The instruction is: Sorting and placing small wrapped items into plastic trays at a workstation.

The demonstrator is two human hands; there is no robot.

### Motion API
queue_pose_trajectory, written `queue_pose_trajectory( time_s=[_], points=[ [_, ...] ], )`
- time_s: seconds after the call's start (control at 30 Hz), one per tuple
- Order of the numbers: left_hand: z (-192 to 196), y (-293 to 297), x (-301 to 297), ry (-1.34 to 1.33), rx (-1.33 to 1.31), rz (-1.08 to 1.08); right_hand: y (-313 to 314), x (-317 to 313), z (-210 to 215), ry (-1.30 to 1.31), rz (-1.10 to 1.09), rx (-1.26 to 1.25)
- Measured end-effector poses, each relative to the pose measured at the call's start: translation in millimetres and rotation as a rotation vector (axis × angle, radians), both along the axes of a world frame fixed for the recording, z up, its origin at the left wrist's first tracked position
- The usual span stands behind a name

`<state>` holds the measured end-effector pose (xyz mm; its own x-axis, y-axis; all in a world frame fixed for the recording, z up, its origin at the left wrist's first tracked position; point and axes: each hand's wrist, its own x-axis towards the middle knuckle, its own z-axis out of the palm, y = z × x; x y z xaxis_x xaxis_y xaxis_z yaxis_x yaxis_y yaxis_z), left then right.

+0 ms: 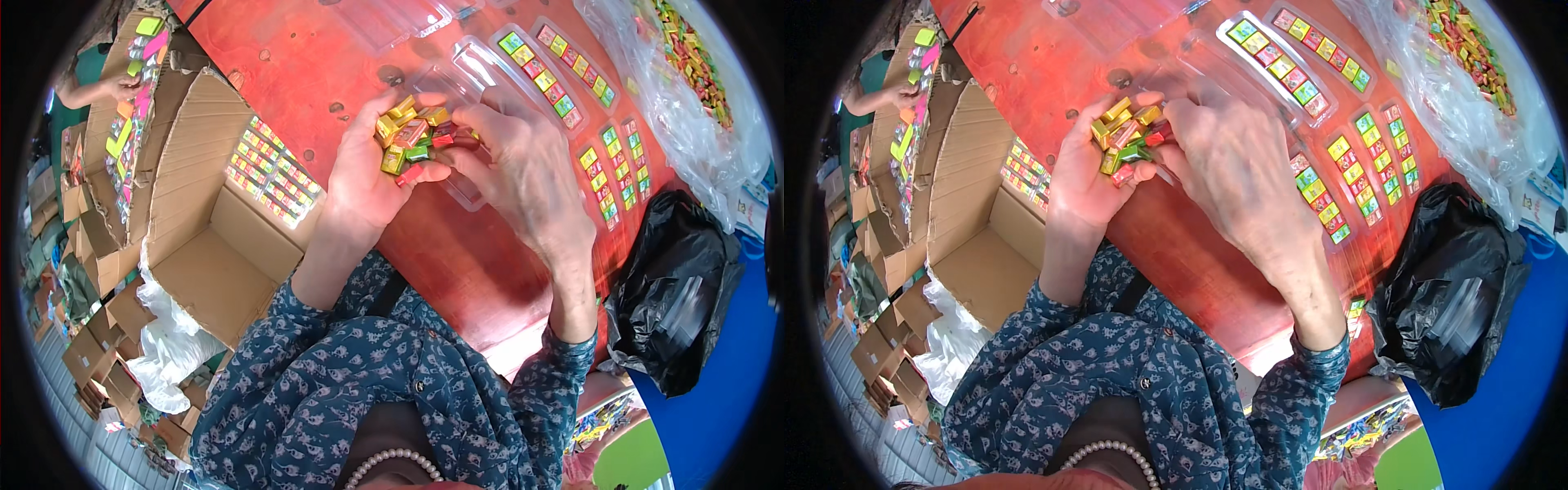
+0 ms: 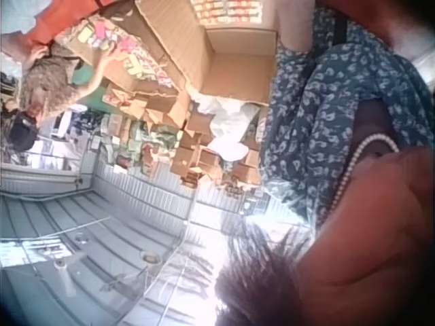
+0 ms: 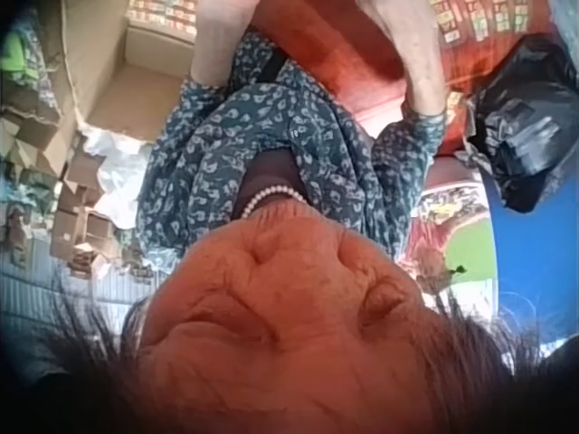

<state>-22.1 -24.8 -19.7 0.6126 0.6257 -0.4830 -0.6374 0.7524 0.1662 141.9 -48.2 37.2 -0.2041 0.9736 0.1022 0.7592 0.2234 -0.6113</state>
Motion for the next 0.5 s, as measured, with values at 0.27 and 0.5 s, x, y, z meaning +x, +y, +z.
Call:
queue_pose_trajectory(
  time_s=[0.27, 0.5],
  points=[
    [14, 4, 3, 0.15, -0.053, 0.02, 3, 7, -4, 0.213, 0.0, -0.004],
    [14, 6, -8, 0.146, 0.046, 0.029, 2, 26, -10, 0.277, -0.237, -0.119]
  ],
)
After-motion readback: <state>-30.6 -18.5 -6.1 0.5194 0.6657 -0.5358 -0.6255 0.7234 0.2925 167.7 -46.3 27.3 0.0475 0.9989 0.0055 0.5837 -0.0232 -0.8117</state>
